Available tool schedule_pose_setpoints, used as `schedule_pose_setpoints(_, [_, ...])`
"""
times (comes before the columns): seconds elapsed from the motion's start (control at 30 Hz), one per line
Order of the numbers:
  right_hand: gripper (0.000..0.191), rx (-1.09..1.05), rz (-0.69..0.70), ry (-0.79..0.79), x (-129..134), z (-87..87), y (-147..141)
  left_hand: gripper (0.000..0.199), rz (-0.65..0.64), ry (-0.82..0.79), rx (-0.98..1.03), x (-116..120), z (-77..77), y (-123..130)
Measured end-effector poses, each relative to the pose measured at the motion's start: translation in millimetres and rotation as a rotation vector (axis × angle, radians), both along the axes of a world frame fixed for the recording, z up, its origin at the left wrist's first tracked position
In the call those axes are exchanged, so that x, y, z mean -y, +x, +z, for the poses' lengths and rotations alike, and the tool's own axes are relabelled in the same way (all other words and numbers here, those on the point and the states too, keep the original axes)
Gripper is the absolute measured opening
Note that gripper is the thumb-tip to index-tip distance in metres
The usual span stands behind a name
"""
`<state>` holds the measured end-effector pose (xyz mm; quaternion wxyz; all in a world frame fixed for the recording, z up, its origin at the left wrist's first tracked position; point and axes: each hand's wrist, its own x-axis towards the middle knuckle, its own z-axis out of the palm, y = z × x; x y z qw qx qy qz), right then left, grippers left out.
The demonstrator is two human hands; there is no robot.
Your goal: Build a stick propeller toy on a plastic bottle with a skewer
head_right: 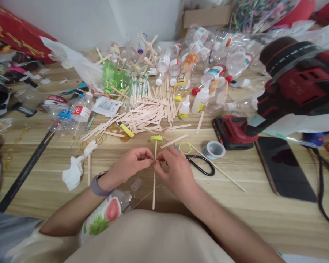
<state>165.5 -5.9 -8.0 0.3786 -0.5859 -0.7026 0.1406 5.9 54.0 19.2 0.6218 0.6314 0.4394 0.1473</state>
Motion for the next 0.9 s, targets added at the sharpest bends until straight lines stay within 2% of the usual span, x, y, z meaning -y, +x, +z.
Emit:
schedule_pose_setpoints(0.17, [0.014, 0.146, 0.024, 0.202, 1, -4.2, 1, 0.006, 0.007, -0.084, 0.032, -1, -0.9, 1])
schedule_pose_setpoints(0.27, [0.013, 0.155, 0.036, 0.21, 1, -5.3, 2, 0.006, 0.029, -0.167, 0.068, -2, -2.1, 0])
schedule_pose_setpoints(0.37, [0.013, 0.033, 0.072, 0.07, 0, -1.8, 3, 0.008, 0.049, -0.217, 0.076, -3, -3.6, -2])
schedule_pose_setpoints(0.5, [0.011, -0.142, 0.083, -0.155, -2, 5.9, 5, 0.008, 0.05, -0.182, 0.072, -4, -4.6, -2])
schedule_pose_setpoints(0.7, [0.012, -0.209, 0.038, -0.265, -2, 6.3, 5, 0.008, 0.035, -0.016, 0.0, -2, 1.4, -1])
schedule_pose_setpoints(0.8, [0.013, -0.149, 0.038, -0.228, -1, 2.7, 3, 0.007, 0.009, 0.041, -0.051, -2, 4.8, -1])
schedule_pose_setpoints(0.9, [0.014, 0.017, 0.044, -0.037, 0, -1.3, 2, 0.005, 0.007, 0.015, -0.04, -3, 3.5, -2])
